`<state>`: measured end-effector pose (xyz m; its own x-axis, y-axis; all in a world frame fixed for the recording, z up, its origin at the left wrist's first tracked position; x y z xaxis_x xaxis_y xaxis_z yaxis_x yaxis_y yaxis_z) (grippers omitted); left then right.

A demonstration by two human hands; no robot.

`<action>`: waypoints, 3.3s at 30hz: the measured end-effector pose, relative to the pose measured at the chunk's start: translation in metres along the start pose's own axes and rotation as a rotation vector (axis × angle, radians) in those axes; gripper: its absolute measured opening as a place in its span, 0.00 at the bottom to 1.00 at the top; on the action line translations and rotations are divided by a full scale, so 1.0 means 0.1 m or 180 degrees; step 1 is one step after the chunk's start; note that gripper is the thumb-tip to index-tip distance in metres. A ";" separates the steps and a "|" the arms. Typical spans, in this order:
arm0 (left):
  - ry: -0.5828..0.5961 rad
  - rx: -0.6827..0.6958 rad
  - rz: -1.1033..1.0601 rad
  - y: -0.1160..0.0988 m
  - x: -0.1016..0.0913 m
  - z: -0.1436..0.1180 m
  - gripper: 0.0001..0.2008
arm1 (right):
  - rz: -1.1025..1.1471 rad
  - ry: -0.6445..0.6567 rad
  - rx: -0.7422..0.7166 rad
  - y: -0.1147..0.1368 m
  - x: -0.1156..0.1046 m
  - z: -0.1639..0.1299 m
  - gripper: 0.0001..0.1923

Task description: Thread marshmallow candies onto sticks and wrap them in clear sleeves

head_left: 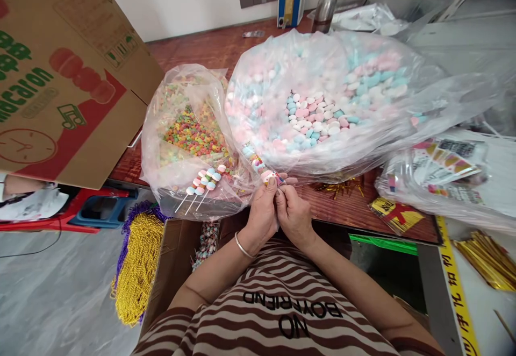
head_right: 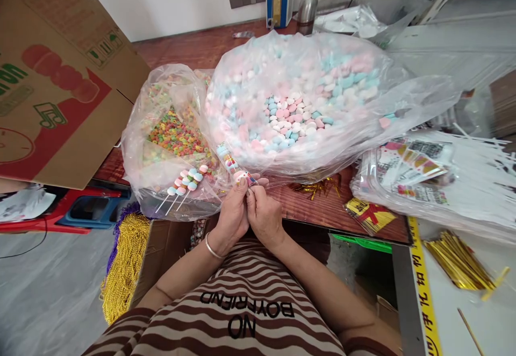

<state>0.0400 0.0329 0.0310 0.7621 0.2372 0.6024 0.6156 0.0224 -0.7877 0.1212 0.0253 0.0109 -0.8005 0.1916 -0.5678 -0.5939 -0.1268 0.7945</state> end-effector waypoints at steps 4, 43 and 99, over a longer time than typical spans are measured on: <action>-0.0080 -0.0081 -0.0076 -0.05 -0.02 0.04 0.16 | 0.0028 0.0123 -0.0077 0.01 -0.03 -0.02 0.12; -0.0243 0.0502 0.0267 0.00 -0.16 0.17 0.15 | 0.0727 -0.0317 -0.0308 0.02 -0.07 0.13 0.09; 0.0449 0.0612 0.1516 -0.17 -0.51 0.24 0.11 | -0.1761 -0.0340 0.1549 -1.05 -0.78 0.06 0.10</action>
<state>-0.0136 0.0436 0.0105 0.9760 0.1319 0.1732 0.1570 0.1248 -0.9797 0.2465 0.0292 -0.0267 -0.3681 0.1990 -0.9082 -0.7855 0.4561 0.4183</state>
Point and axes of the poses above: each hand's wrist, its own z-axis towards the middle knuckle, its own x-axis out of the palm, y = z × x, the point moved 2 cm from there along z, towards the middle knuckle, and after that the axes turned 14 degrees about x, right-handed, at the moved point
